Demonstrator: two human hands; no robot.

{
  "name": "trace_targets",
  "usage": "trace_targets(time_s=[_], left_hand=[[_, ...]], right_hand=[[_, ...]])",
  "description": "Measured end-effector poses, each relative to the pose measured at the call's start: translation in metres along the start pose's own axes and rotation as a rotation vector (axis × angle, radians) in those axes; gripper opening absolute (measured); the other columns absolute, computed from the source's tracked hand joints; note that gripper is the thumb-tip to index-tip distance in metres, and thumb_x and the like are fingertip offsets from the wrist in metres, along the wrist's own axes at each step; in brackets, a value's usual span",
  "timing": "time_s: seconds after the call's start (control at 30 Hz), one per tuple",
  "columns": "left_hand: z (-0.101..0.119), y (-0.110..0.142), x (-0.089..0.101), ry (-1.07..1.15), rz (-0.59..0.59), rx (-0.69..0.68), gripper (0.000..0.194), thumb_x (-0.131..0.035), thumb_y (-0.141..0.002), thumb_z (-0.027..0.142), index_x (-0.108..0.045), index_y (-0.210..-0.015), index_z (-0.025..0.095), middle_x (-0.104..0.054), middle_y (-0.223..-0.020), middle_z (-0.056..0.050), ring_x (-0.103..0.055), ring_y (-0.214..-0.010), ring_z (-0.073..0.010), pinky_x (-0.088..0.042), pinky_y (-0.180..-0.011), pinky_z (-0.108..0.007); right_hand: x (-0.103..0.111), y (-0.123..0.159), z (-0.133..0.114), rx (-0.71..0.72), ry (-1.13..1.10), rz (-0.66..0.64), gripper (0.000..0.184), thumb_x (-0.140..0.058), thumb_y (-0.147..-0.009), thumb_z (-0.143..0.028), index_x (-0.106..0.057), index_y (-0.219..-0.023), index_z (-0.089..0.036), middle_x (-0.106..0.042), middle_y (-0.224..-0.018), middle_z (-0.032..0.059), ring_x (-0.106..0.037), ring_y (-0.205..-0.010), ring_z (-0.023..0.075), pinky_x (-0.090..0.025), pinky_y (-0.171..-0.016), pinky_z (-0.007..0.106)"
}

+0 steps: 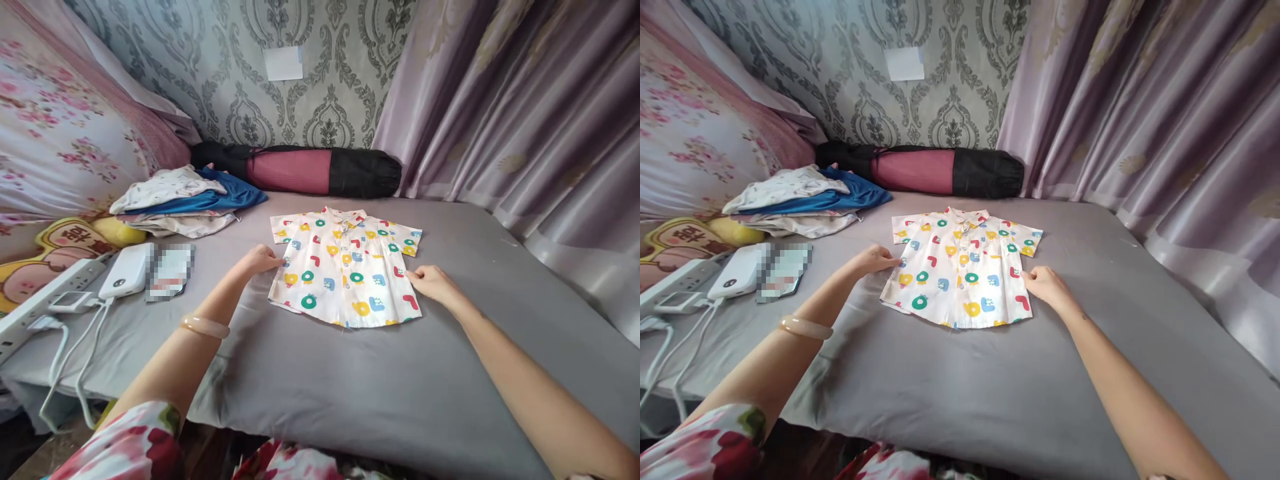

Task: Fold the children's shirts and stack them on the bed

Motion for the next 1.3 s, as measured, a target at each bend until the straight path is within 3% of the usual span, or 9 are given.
trace_targets(time_s=[0.3, 0.57, 0.87, 0.97, 1.07, 1.17, 1.3], left_hand=[[0.000, 0.034, -0.022, -0.185, 0.036, 0.038, 0.034, -0.058, -0.077, 0.052, -0.068, -0.074, 0.019, -0.067, -0.074, -0.006, -0.064, -0.081, -0.0226, -0.042, -0.062, -0.026], [-0.002, 0.043, -0.019, -0.245, 0.140, -0.055, 0.033, -0.050, -0.085, 0.047, -0.067, -0.077, 0.020, -0.070, -0.090, -0.010, -0.064, -0.096, -0.0249, -0.046, -0.076, -0.027], [-0.006, 0.034, -0.010, -0.088, 0.076, -0.012, 0.031, -0.061, -0.077, 0.045, -0.061, -0.059, 0.020, -0.065, -0.065, -0.006, -0.064, -0.076, -0.0215, -0.042, -0.060, -0.024], [-0.003, 0.021, -0.006, 0.207, 0.069, 0.089, 0.027, -0.068, -0.074, 0.043, -0.061, -0.063, 0.019, -0.059, -0.056, -0.002, -0.061, -0.062, -0.0176, -0.041, -0.053, -0.022], [0.004, 0.003, -0.004, 0.483, 0.115, 0.174, 0.028, -0.075, -0.070, 0.040, -0.064, -0.080, 0.016, -0.055, -0.052, 0.001, -0.057, -0.052, -0.0148, -0.040, -0.049, -0.022], [0.012, -0.013, 0.003, 0.510, 0.247, 0.221, 0.042, -0.076, -0.069, 0.036, -0.063, -0.102, 0.012, -0.056, -0.058, 0.001, -0.057, -0.052, -0.0145, -0.040, -0.048, -0.022], [0.022, -0.032, 0.007, 0.415, 0.318, 0.194, 0.052, -0.068, -0.075, 0.033, -0.055, -0.121, 0.014, -0.063, -0.072, -0.002, -0.062, -0.061, -0.0167, -0.045, -0.051, -0.023]], right_hand=[[-0.005, 0.057, -0.017, 0.006, 0.103, -0.029, 0.034, -0.048, -0.088, -0.046, -0.071, -0.083, -0.022, -0.072, -0.092, 0.0120, -0.066, -0.085, 0.0247, -0.033, -0.059, 0.028], [0.000, 0.068, -0.019, 0.061, 0.081, -0.054, 0.033, -0.045, -0.093, -0.042, -0.068, -0.085, -0.019, -0.071, -0.091, 0.0095, -0.064, -0.083, 0.0202, -0.031, -0.058, 0.026], [0.003, 0.063, -0.017, 0.068, 0.143, -0.049, 0.030, -0.047, -0.093, -0.040, -0.068, -0.088, -0.020, -0.070, -0.095, 0.0100, -0.064, -0.084, 0.0212, -0.035, -0.062, 0.027], [0.010, 0.056, -0.040, 0.149, 0.197, 0.090, 0.028, -0.042, -0.096, -0.032, -0.066, -0.099, -0.019, -0.066, -0.109, 0.0126, -0.062, -0.097, 0.0237, -0.041, -0.073, 0.030], [0.002, 0.047, -0.081, 0.358, 0.166, 0.174, 0.032, -0.038, -0.098, -0.031, -0.062, -0.113, -0.018, -0.062, -0.121, 0.0136, -0.058, -0.111, 0.0244, -0.042, -0.090, 0.033], [-0.018, 0.038, -0.117, 0.518, 0.109, 0.169, 0.043, -0.033, -0.100, -0.035, -0.051, -0.135, -0.016, -0.050, -0.143, 0.0141, -0.045, -0.131, 0.0245, -0.035, -0.106, 0.036], [-0.042, 0.031, -0.139, 0.566, 0.106, 0.109, 0.057, -0.025, -0.101, -0.043, -0.035, -0.150, -0.014, -0.027, -0.159, 0.0119, -0.019, -0.147, 0.0272, -0.018, -0.117, 0.048]])
Point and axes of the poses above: each hand's wrist, its own y-axis away from the middle knuckle, its own x-axis out of the back of the hand, z = x × y, the point moved 9 cm from there along -y, towards the middle knuckle
